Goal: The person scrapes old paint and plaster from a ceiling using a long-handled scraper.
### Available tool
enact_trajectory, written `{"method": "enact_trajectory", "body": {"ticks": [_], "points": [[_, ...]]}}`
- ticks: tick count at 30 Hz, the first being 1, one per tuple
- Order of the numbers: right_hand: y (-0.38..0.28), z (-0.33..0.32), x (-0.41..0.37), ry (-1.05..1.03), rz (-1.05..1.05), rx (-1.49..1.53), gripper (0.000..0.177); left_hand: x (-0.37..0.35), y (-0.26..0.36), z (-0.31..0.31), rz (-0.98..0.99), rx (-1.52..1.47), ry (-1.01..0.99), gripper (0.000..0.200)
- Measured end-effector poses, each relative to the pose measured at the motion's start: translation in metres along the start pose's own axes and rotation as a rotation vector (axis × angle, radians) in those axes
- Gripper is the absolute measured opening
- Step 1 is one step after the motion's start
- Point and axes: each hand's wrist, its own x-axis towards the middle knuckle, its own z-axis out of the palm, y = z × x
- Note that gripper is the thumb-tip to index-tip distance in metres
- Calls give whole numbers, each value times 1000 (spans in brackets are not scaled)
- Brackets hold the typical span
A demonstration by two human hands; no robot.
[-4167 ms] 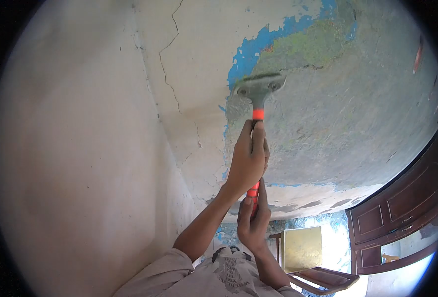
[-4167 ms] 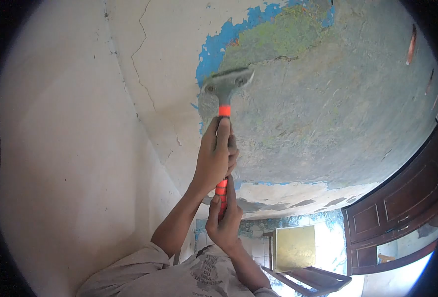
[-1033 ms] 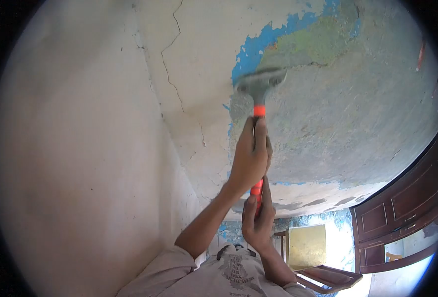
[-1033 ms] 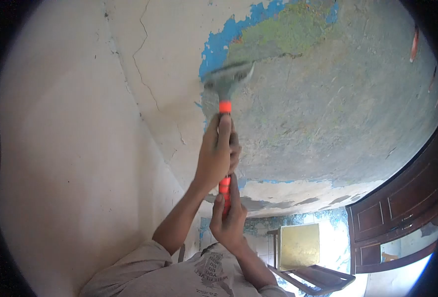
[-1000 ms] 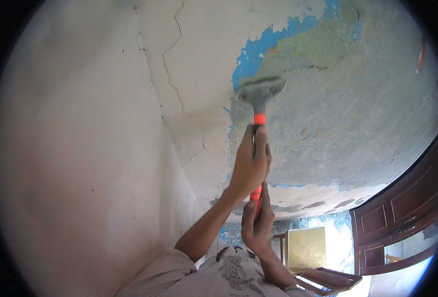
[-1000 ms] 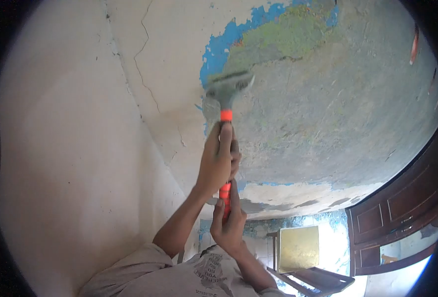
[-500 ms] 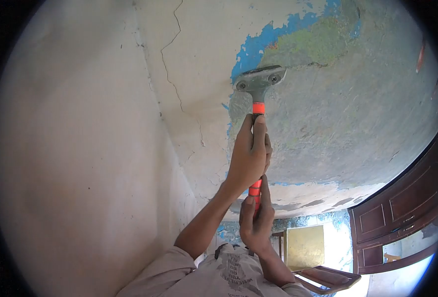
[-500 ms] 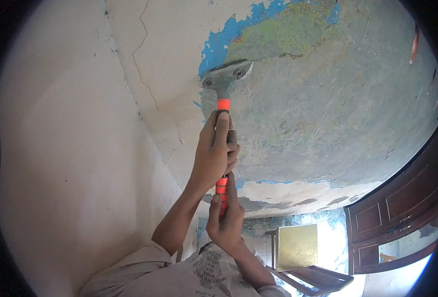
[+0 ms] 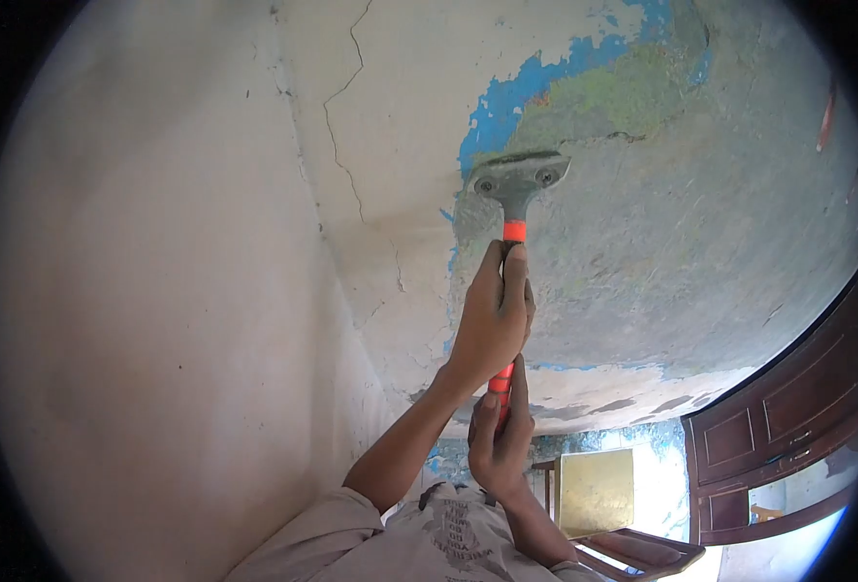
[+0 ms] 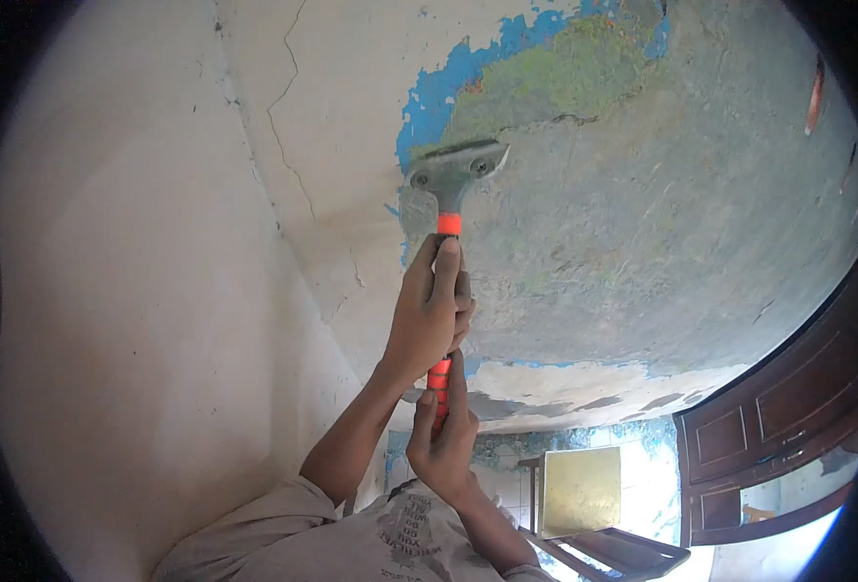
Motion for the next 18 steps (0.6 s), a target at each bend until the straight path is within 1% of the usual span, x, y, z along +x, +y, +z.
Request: {"method": "enact_trajectory", "body": {"ticks": [1, 4, 5, 8, 13, 16, 18], "points": [[0, 3, 0, 5, -8, 5, 57, 0, 3, -1, -11, 2, -5, 35], [-14, 5, -1, -44, 82, 58, 58, 0, 8, -6, -27, 9, -37, 37], [-6, 6, -2, -66, 93, 52, 60, -1, 3, -6, -10, 27, -22, 36], [7, 5, -7, -20, 29, 69, 59, -1, -8, -5, 31, 56, 6, 35], [-9, 0, 2, -36, 77, 61, 58, 2, 7, -3, -17, -22, -44, 33], [-2, 0, -9, -29, 70, 33, 58, 0, -8, -4, 47, 61, 3, 33], [3, -2, -7, -18, 37, 18, 58, -3, -11, -1, 26, 47, -5, 32]]}}
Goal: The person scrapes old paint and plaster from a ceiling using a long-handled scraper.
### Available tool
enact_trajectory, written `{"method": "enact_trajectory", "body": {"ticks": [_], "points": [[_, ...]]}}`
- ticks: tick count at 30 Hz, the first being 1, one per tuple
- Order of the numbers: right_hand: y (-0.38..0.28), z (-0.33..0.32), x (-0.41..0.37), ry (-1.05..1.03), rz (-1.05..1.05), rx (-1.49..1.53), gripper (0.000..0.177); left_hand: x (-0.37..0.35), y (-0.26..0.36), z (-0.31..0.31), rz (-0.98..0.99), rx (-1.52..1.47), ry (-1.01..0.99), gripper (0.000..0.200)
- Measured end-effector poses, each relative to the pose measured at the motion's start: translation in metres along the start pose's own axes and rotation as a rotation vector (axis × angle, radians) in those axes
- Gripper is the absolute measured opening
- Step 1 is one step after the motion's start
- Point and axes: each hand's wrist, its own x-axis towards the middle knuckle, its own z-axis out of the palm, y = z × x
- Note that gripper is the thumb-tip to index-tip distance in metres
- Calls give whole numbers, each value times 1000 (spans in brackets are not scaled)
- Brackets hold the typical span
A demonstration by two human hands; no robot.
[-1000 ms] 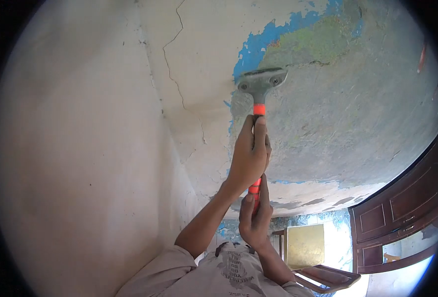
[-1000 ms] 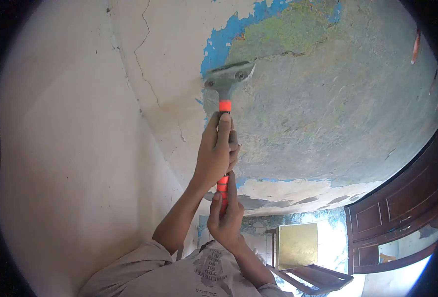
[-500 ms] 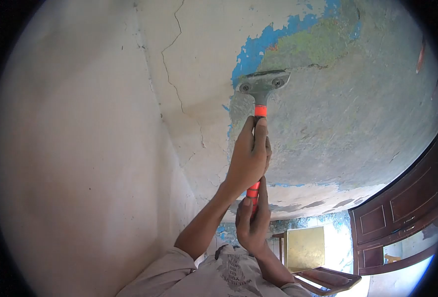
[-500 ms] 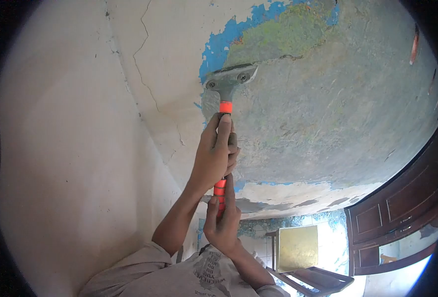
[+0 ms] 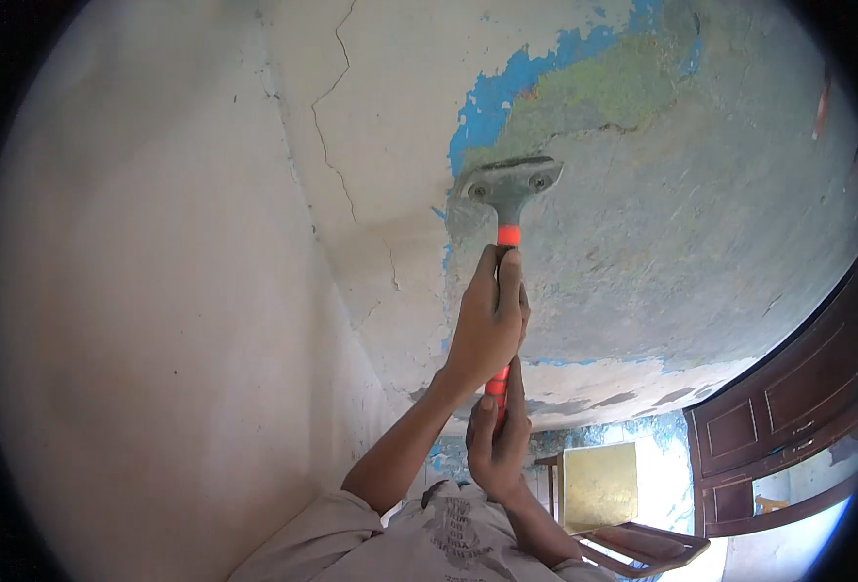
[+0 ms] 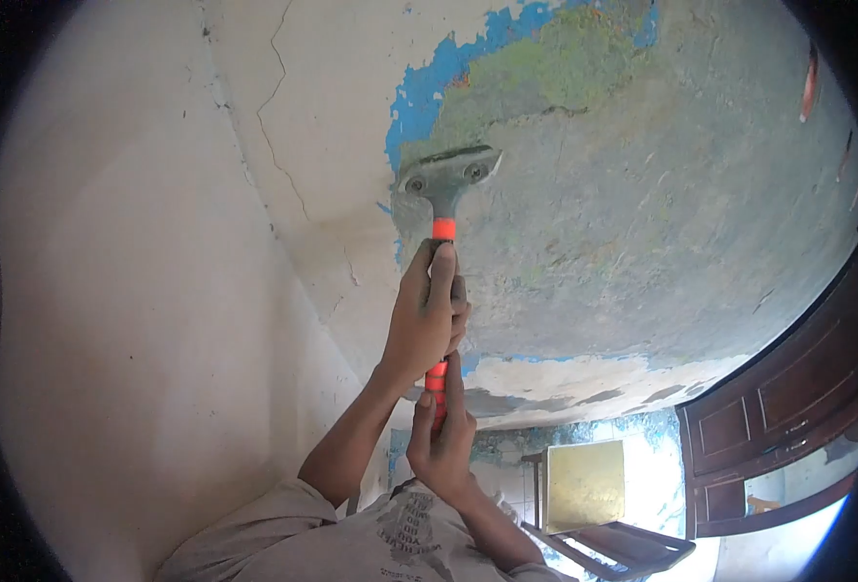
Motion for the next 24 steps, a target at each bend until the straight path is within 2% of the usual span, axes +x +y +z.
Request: {"method": "enact_trajectory", "body": {"ticks": [5, 10, 13, 19, 24], "points": [[-22, -1, 8, -15, 76, 23, 58, 7, 15, 2, -34, -34, -36, 31], [-1, 1, 2, 18, -14, 12, 58, 1, 4, 1, -47, -14, -18, 32], [-14, -1, 7, 21, 25, 50, 58, 10, 16, 7, 5, -7, -8, 32], [0, 2, 1, 37, -14, 19, 60, 3, 4, 5, -19, -22, -43, 34], [-17, -3, 7, 32, 56, 35, 57, 9, 14, 7, -26, -38, -54, 35]]}}
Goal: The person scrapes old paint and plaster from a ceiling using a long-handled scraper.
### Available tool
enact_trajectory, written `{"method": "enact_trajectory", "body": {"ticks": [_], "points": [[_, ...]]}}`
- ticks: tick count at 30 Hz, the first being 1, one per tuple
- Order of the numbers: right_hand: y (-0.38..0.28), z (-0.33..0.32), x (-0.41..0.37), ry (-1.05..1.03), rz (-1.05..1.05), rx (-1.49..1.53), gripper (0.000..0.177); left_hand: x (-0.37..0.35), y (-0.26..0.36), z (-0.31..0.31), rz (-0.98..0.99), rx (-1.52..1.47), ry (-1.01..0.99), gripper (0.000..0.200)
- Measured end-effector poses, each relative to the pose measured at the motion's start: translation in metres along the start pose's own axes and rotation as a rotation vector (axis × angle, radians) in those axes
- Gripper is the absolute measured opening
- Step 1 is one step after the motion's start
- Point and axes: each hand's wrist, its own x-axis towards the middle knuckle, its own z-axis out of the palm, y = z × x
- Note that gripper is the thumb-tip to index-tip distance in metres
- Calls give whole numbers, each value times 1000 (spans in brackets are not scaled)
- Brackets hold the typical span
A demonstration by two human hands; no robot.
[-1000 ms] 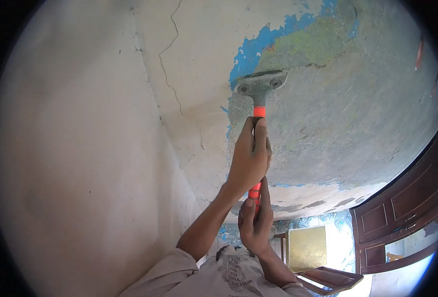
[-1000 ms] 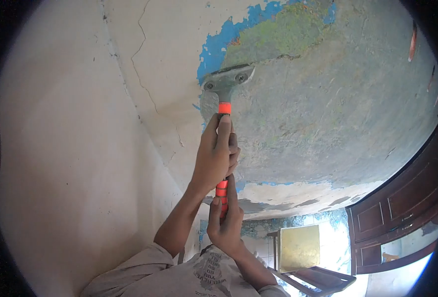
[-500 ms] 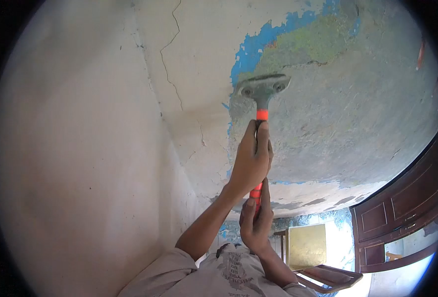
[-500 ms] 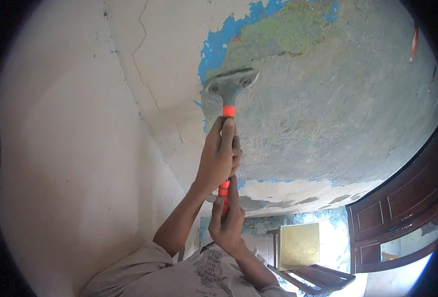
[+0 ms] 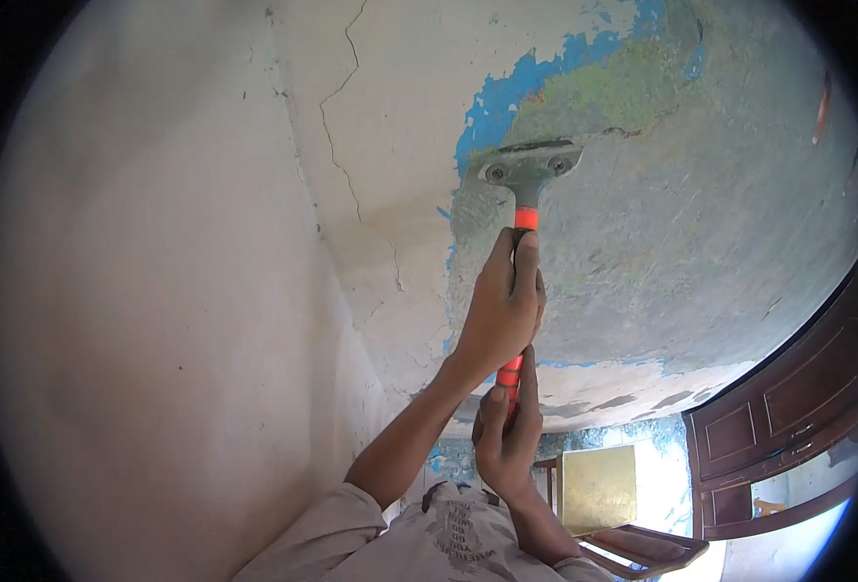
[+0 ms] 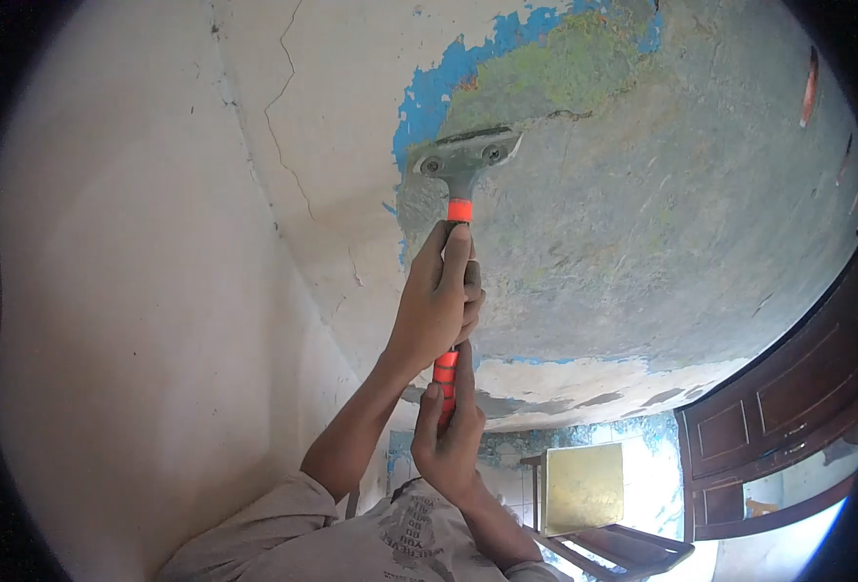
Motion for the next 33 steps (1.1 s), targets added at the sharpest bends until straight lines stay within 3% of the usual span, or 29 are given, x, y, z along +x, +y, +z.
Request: {"method": "enact_trajectory", "body": {"ticks": [6, 11, 16, 20, 23, 29, 33], "points": [[16, 2, -2, 11, -102, -38, 58, -3, 0, 4, -31, -28, 25, 34], [-2, -1, -2, -25, 13, -85, 56, -7, 3, -1, -38, -48, -9, 33], [6, -2, 7, 2, -100, -61, 56, -3, -3, 1, 8, -20, 32, 30], [0, -3, 5, -23, -14, -81, 55, -3, 1, 1, 0, -11, 32, 31], [19, 0, -4, 26, -113, -64, 55, -6, -8, 0, -9, -12, 31, 33], [9, -2, 3, 17, -91, -17, 59, -4, 3, 1, -33, -51, 19, 33], [31, -4, -2, -6, -67, -30, 60, -18, -24, -14, -77, -102, 5, 33]]}}
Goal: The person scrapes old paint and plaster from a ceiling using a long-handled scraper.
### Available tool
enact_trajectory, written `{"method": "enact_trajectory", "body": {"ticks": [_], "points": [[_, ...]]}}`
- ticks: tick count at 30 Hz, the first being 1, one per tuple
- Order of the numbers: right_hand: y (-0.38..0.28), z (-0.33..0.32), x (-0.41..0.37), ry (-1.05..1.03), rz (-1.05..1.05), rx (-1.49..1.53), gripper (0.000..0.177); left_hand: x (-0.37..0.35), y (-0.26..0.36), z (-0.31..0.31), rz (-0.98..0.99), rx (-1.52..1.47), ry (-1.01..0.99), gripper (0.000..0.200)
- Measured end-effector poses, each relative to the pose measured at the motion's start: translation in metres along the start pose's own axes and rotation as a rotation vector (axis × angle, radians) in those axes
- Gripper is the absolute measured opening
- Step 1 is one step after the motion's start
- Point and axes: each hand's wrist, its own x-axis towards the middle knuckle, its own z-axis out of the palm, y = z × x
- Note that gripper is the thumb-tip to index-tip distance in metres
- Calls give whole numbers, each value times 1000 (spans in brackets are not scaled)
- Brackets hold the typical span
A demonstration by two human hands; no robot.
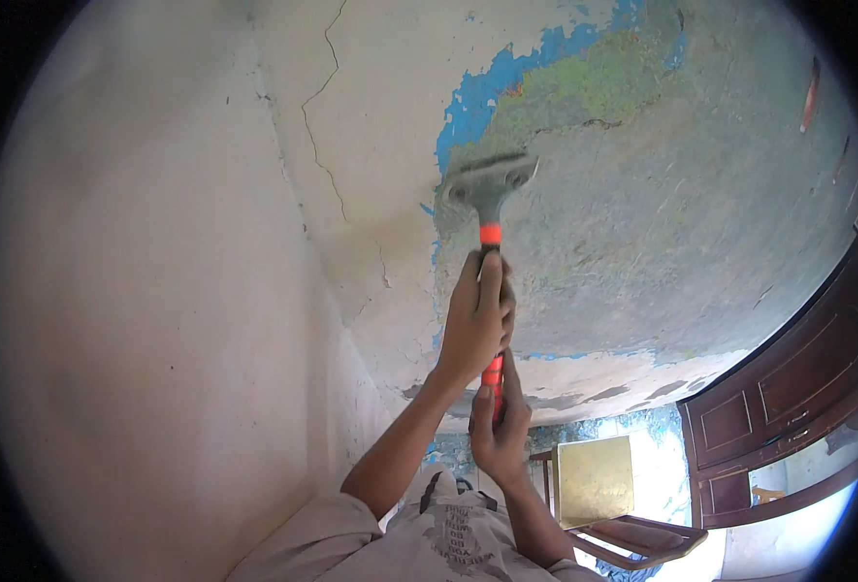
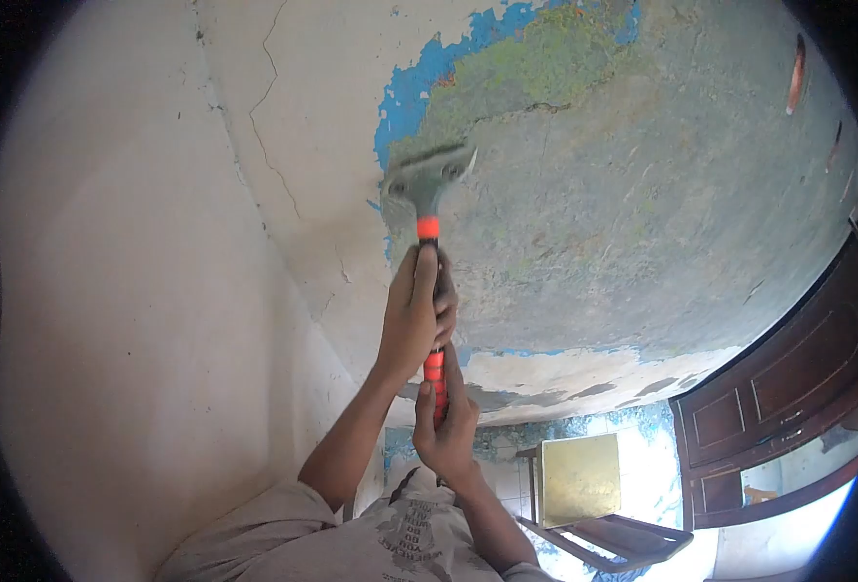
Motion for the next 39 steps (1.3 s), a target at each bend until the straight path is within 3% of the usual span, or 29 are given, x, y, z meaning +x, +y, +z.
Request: {"method": "enact_trajectory", "body": {"ticks": [5, 20, 23, 26, 32, 39], "points": [[29, 4, -14, 13, 22, -13, 64, -14, -33, -9, 69, -4, 26, 37], [8, 0, 1, 3, -34, -39, 64, -8, -5, 2, 24, -73, 91, 31], [5, -4, 1, -33, -2, -76, 64, -5, -9, -1, 23, -91, 78, 30], [13, -8, -6, -103, 162, -64, 62, -7, -23, -3, 47, -69, 83, 33], [-2, -7, 6, -42, 32, -52, 61, 0, -9, 5, 91, -96, 74, 34], [1, -7, 6, -36, 34, -22, 62, 0, 0, 7, 72, -58, 68, 34]]}}
